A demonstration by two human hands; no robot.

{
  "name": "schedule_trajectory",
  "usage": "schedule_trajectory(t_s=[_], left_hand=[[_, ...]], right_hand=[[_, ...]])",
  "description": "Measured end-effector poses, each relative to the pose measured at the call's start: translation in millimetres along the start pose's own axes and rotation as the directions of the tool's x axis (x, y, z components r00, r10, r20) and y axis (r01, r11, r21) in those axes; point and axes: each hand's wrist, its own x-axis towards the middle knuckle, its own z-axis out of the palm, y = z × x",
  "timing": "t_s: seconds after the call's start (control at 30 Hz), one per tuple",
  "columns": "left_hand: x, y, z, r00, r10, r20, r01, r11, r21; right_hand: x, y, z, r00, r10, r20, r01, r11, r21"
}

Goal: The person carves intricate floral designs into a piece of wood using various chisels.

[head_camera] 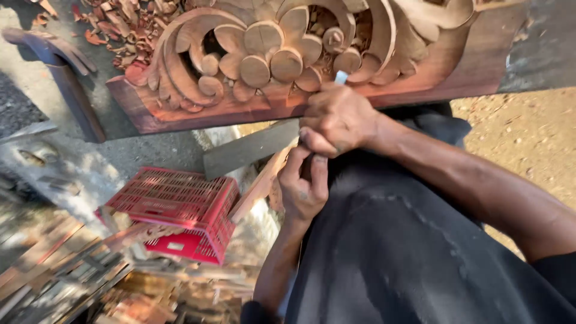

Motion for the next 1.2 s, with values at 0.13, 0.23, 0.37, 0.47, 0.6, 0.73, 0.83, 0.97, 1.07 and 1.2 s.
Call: schedule_trajectory(t_s=[0.13,0.23,0.37,0.47,0.6,0.73,0.83,0.97,1.07,1.2], left_hand=[[8.9,-5.2,-10.2,0.987,-0.114,0.113,0.108,0.993,0.051],[9.5,1.3,-13.5,0.991,-0.012,0.135,0.010,1.000,0.013],[19.6,7.0,-10.3,0.992,0.025,0.125,-0.030,0.999,0.031],[25.7,4.6,3.4,0.996,0.015,0.084,-0.019,0.999,0.050],[17.7,9.9,9.4,0.999,0.020,0.045,-0.018,0.999,-0.029],[10.7,10.3,-9.0,0.994,-0.031,0.103,0.021,0.995,0.095],[21.5,16.4,-9.7,0.993,0.035,0.115,-0.051,0.989,0.139],[20.8,13.9,-11.5,0.992,-0.033,0.125,0.017,0.992,0.129],[25.0,13.6,-7.0,0.991,-0.048,0.122,0.037,0.995,0.089],[37.6,23.9,9.1,0.998,0.004,0.067,-0.009,0.998,0.070]], right_hand=[[-2.8,4.2,-2.0,0.999,0.038,-0.003,-0.038,0.998,0.049],[-5.4,-0.9,1.6,0.996,0.087,-0.026,-0.085,0.994,0.076],[-2.1,4.1,-0.8,0.995,0.091,-0.044,-0.087,0.993,0.078],[1.8,8.7,-9.3,0.987,0.134,-0.086,-0.132,0.991,0.031],[5.4,14.6,-13.8,0.943,-0.223,-0.245,0.170,0.960,-0.221],[-3.0,4.2,-3.9,0.996,0.039,-0.083,-0.027,0.991,0.130],[-0.3,9.7,-5.0,0.998,0.043,-0.042,-0.037,0.992,0.122],[-3.4,7.1,0.9,0.994,0.103,-0.027,-0.098,0.984,0.152],[-2.7,9.8,-2.0,0.991,0.128,-0.033,-0.123,0.984,0.130],[-8.8,16.0,-1.9,0.940,0.247,-0.235,-0.187,0.950,0.248]])
